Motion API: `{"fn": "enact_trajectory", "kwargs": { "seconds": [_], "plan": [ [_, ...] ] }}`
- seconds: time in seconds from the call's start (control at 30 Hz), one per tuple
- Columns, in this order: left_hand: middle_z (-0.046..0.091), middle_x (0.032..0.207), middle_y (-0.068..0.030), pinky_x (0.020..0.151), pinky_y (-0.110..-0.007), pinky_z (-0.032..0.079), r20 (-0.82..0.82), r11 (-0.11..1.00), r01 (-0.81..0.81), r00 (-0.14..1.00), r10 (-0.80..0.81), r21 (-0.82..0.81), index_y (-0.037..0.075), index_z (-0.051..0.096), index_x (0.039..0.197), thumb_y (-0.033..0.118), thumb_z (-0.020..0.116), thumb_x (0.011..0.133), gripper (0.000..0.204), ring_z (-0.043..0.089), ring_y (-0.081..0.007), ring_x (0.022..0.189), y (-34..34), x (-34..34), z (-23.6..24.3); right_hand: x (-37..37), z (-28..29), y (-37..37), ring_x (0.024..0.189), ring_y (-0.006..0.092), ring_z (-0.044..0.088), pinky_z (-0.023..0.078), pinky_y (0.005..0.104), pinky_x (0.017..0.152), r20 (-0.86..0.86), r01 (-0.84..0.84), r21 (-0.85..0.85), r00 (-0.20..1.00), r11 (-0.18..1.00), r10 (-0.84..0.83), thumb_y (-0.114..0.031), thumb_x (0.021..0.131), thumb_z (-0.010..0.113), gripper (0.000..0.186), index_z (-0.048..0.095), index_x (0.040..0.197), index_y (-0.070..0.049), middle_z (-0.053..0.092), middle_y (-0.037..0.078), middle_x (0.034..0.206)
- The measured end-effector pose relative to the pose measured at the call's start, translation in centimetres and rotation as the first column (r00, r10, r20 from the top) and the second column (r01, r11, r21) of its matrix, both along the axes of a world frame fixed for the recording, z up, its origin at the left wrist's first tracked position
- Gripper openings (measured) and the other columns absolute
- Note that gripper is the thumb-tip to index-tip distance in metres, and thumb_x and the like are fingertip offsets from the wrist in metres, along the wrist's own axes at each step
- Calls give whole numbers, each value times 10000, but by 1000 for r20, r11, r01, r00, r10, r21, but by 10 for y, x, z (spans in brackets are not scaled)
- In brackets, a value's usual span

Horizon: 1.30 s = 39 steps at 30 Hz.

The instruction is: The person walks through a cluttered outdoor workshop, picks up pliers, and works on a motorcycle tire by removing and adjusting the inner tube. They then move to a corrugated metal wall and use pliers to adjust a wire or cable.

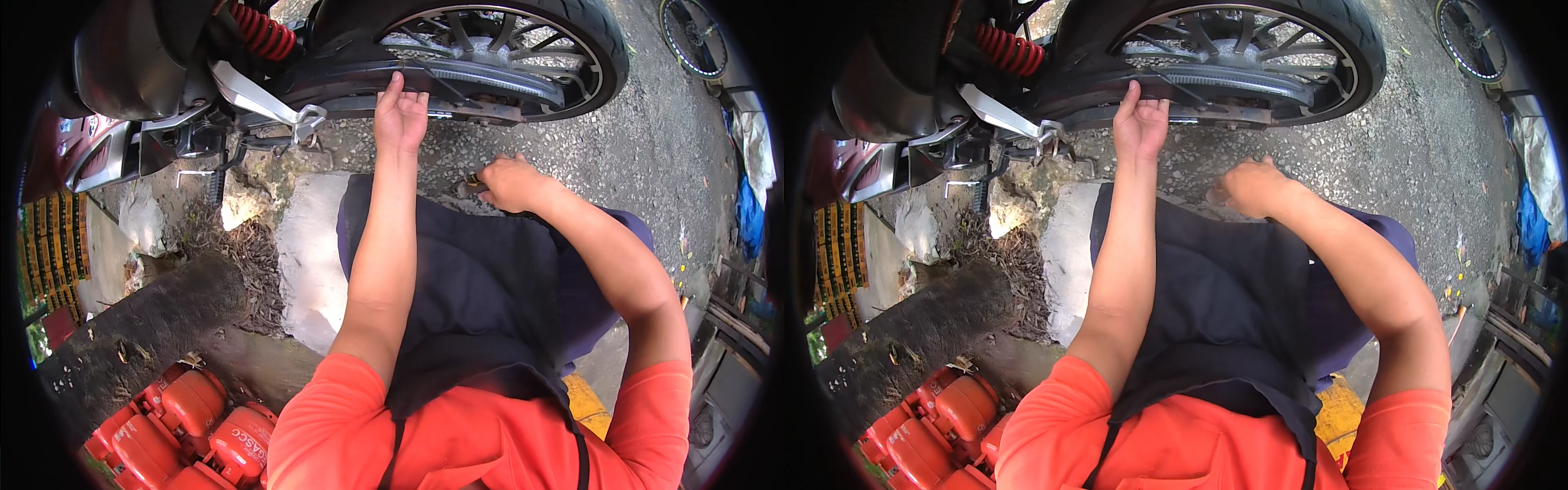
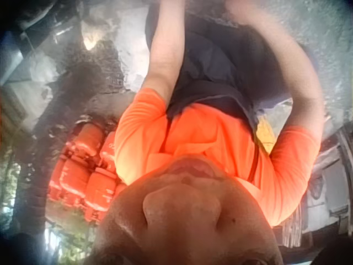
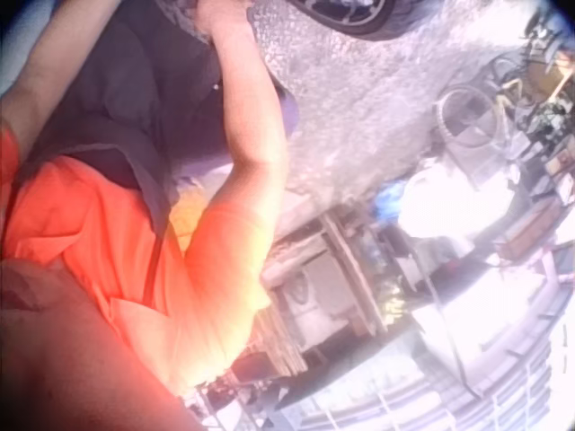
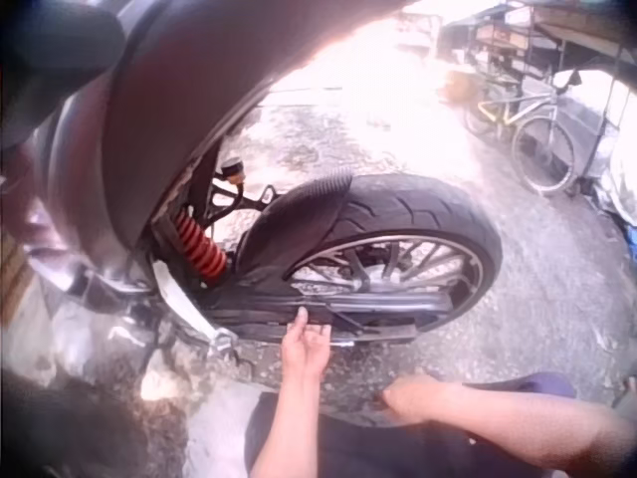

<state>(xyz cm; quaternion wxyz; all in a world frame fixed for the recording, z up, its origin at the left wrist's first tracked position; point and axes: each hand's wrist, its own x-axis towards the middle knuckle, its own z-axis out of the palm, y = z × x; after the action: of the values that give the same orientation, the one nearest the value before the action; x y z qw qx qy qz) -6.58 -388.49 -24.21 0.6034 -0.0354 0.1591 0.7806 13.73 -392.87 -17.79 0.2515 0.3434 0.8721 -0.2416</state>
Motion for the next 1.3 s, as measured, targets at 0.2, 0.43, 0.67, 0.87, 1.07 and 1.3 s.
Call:
{"fn": "enact_trajectory", "kwargs": {
  "seconds": [0.2,0.43,0.67,0.87,1.07,1.3],
  "plan": [
    [623,1171,-116,1063,-471,399,-207,995,91,974,-98,-46,16,557,1172,53,617,901,280,555,-268,1174,1,-7,10,-12,-120,-27,1294,359,410,266,626,1055,-152,120,296,985,948,-77,-243,830,667,354,656,1092,-6,582,160,1252],
    [598,1136,-187,935,-491,491,-384,977,-5,920,-79,-212,-23,467,1183,280,617,942,415,596,-319,1089,-12,-5,28,-38,-33,18,612,175,628,539,301,561,-440,427,-876,-511,226,-739,-360,935,616,366,527,922,-5,588,101,801],
    [566,1183,-232,1021,-497,441,-371,958,75,911,-179,-278,-44,468,1243,375,579,952,522,546,-363,1155,-2,-12,36,-25,2,77,849,268,623,573,393,756,-240,369,-929,-597,4,-765,-429,861,690,729,406,1188,156,569,210,939],
    [612,1046,-205,838,-413,565,-410,964,78,894,-181,-255,-69,460,1099,252,631,936,399,654,-308,928,-9,-12,29,-14,12,78,801,308,640,603,416,745,-152,267,-963,-625,-26,-766,-409,870,680,673,441,1126,166,576,233,911],
    [622,1011,-185,745,-305,564,-723,946,152,613,-318,-287,-57,478,1034,-18,651,866,245,661,-227,892,-21,20,9,-3,-7,78,851,354,668,627,390,756,-165,206,-978,-647,38,-744,-196,949,590,389,492,1066,162,595,285,938],
    [643,853,-124,610,-249,556,-737,924,172,561,-378,-343,-37,521,953,-20,607,897,104,677,-195,726,-12,29,1,-5,-31,55,879,216,660,592,341,821,-298,170,-954,-530,246,-794,-174,925,638,284,568,994,92,640,153,946]
  ]
}}
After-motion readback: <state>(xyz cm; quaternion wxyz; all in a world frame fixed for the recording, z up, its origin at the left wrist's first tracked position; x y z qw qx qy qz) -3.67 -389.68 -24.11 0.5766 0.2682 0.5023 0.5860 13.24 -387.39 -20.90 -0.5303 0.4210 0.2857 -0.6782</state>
